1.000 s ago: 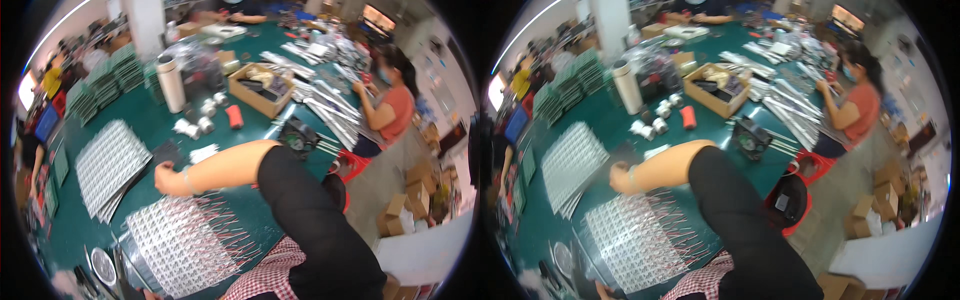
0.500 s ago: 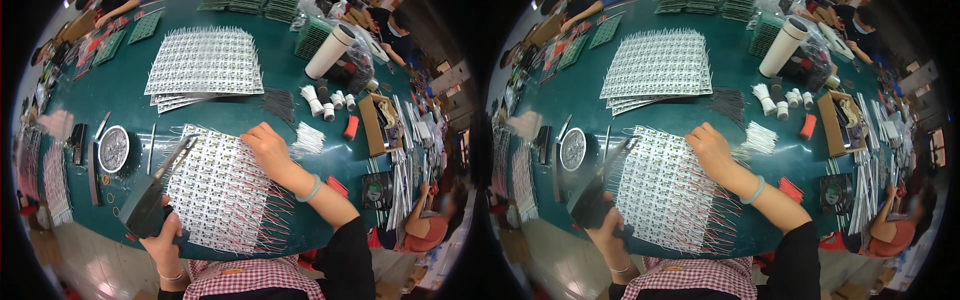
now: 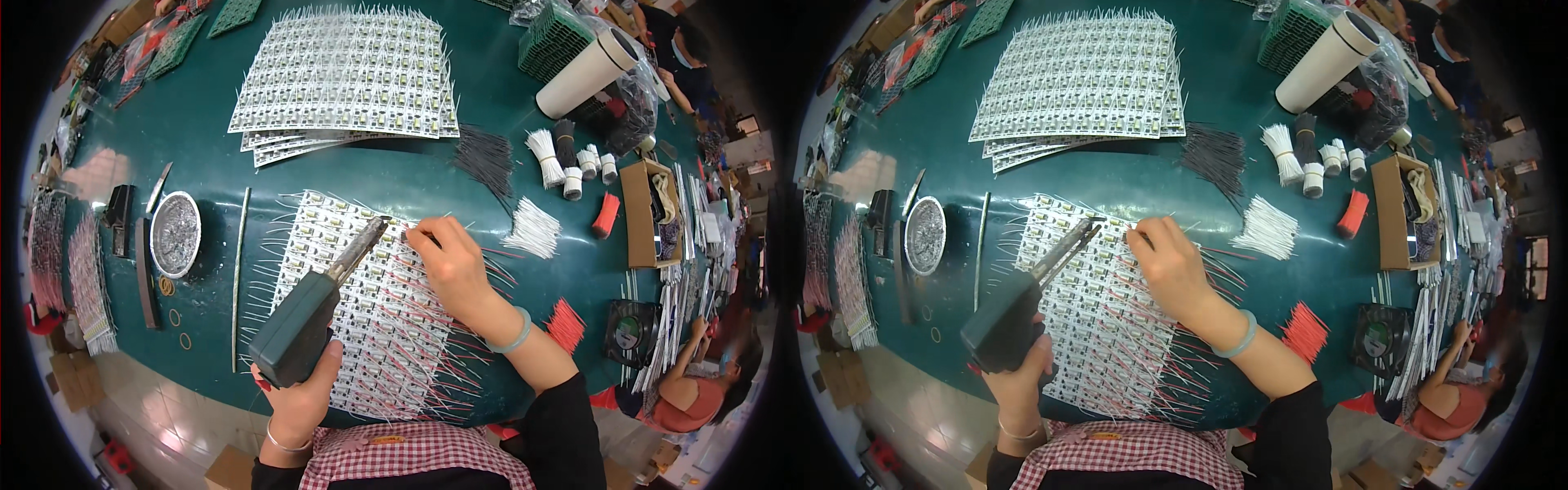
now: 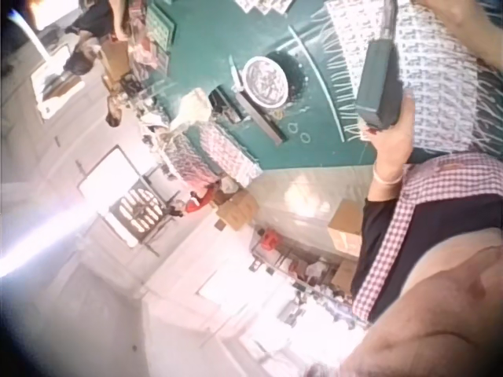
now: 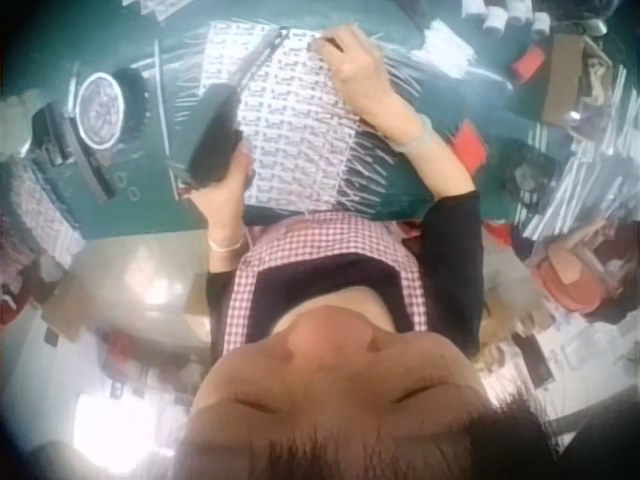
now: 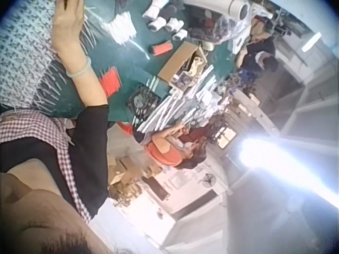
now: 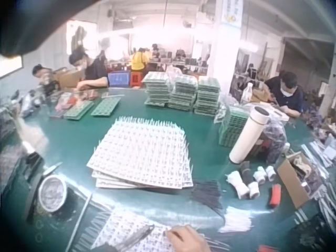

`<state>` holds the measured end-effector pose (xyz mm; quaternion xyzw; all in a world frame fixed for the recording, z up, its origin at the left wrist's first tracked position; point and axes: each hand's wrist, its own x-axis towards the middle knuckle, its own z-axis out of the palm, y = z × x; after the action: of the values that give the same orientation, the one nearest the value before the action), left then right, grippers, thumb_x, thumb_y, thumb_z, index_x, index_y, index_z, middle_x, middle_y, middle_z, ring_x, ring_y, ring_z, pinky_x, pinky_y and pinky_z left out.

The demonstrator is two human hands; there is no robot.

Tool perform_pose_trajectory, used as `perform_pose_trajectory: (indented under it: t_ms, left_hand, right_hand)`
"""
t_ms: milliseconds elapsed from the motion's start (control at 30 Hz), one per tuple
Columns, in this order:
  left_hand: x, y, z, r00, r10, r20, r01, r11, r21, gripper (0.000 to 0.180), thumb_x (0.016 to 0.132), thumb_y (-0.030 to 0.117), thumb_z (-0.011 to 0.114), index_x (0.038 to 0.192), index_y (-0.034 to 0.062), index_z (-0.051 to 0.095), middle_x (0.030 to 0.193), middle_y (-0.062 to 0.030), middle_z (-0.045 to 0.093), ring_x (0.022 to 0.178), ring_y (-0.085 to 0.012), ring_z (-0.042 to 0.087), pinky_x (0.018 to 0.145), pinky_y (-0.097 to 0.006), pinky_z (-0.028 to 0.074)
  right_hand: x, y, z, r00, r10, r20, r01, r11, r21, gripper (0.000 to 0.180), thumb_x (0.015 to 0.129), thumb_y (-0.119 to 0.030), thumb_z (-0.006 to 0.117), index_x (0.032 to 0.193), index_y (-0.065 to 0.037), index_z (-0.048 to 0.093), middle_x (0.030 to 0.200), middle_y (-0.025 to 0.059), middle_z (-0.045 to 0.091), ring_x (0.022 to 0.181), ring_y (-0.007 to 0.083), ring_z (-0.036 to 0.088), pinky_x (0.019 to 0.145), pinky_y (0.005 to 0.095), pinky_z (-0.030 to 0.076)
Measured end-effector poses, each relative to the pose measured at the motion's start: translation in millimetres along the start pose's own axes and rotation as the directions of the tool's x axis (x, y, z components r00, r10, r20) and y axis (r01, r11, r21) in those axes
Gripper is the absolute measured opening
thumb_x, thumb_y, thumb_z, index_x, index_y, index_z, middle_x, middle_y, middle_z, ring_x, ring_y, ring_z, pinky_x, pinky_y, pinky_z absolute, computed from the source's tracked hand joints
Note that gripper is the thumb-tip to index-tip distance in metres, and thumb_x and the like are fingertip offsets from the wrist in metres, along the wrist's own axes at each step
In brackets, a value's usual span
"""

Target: The person uses a soldering iron to attach red and white wires to a grid of LED modules on a circuit board. They pick up individual wires, place them on the board, and apply heat to secure them. The person occasionally uses a thin metal rod to adjust the wires or components on the board.

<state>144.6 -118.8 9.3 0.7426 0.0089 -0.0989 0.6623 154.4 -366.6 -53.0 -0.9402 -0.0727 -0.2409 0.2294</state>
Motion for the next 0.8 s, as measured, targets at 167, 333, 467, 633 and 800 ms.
perform_pose_trajectory:
  t_ms: [167, 333, 467, 633, 800]
  left_hand:
    - [1.4, 2.9, 1.5, 0.997, 0.033, 0.068, -0.043, 0.987, 0.156, 0.041, 0.076, -0.008, 0.074, 0.116, -0.0042, 0.065, 0.098, -0.0098, 0.071, 0.06, -0.0071, 0.059, 0.048, -0.021, 0.045]
    - [5.4, 5.8, 11.3, 0.996, -0.048, 0.07, 0.038, 0.989, 0.146, 0.028, 0.078, -0.003, 0.076, 0.105, -0.0032, 0.069, 0.092, -0.0062, 0.071, 0.067, -0.0083, 0.062, 0.057, -0.023, 0.049]
    - [9.9, 6.6, 19.9, 0.997, 0.005, 0.071, -0.016, 0.989, 0.15, 0.017, 0.08, 0.003, 0.077, 0.094, -0.0023, 0.069, 0.082, -0.0045, 0.067, 0.068, -0.0098, 0.061, 0.06, -0.025, 0.047]
    - [16.6, 3.6, 22.3, 0.994, 0.042, 0.098, -0.059, 0.982, 0.182, 0.018, 0.079, 0.002, 0.075, 0.095, -0.0029, 0.067, 0.081, -0.0064, 0.066, 0.067, -0.0102, 0.06, 0.06, -0.026, 0.047]
    - [17.8, 1.1, 23.7, 0.993, 0.039, 0.108, -0.059, 0.98, 0.189, 0.017, 0.079, 0.001, 0.073, 0.095, -0.0028, 0.067, 0.079, -0.0067, 0.065, 0.065, -0.0106, 0.059, 0.059, -0.026, 0.047]
  right_hand:
    - [2.7, 2.1, 1.9, 0.999, -0.032, 0.005, 0.032, 0.999, -0.018, 0.027, 0.07, 0.002, 0.066, 0.097, 0.005, 0.066, 0.094, 0.0119, 0.058, 0.084, 0.0266, 0.058, 0.067, 0.0334, 0.052]
    - [5.2, 1.8, 3.8, 0.999, -0.044, 0.003, 0.044, 0.999, 0.0, 0.027, 0.07, 0.001, 0.065, 0.096, 0.005, 0.066, 0.09, 0.011, 0.055, 0.08, 0.0257, 0.056, 0.064, 0.0326, 0.05]
    - [5.5, 1.9, 2.2, 0.999, -0.035, 0.01, 0.036, 0.999, -0.023, 0.027, 0.069, 0.002, 0.065, 0.096, 0.006, 0.065, 0.087, 0.0105, 0.053, 0.078, 0.0252, 0.055, 0.063, 0.0328, 0.049]
    - [5.2, 1.2, 3.6, 0.999, -0.031, 0.019, 0.031, 0.999, -0.013, 0.027, 0.07, 0.003, 0.065, 0.096, 0.007, 0.066, 0.087, 0.0108, 0.053, 0.078, 0.0252, 0.055, 0.063, 0.0328, 0.049]
    - [5.7, -2.7, 2.3, 0.999, 0.016, 0.03, -0.016, 1.0, 0.004, 0.029, 0.07, 0.006, 0.064, 0.098, 0.006, 0.067, 0.088, 0.0136, 0.058, 0.079, 0.0286, 0.059, 0.066, 0.0363, 0.052]
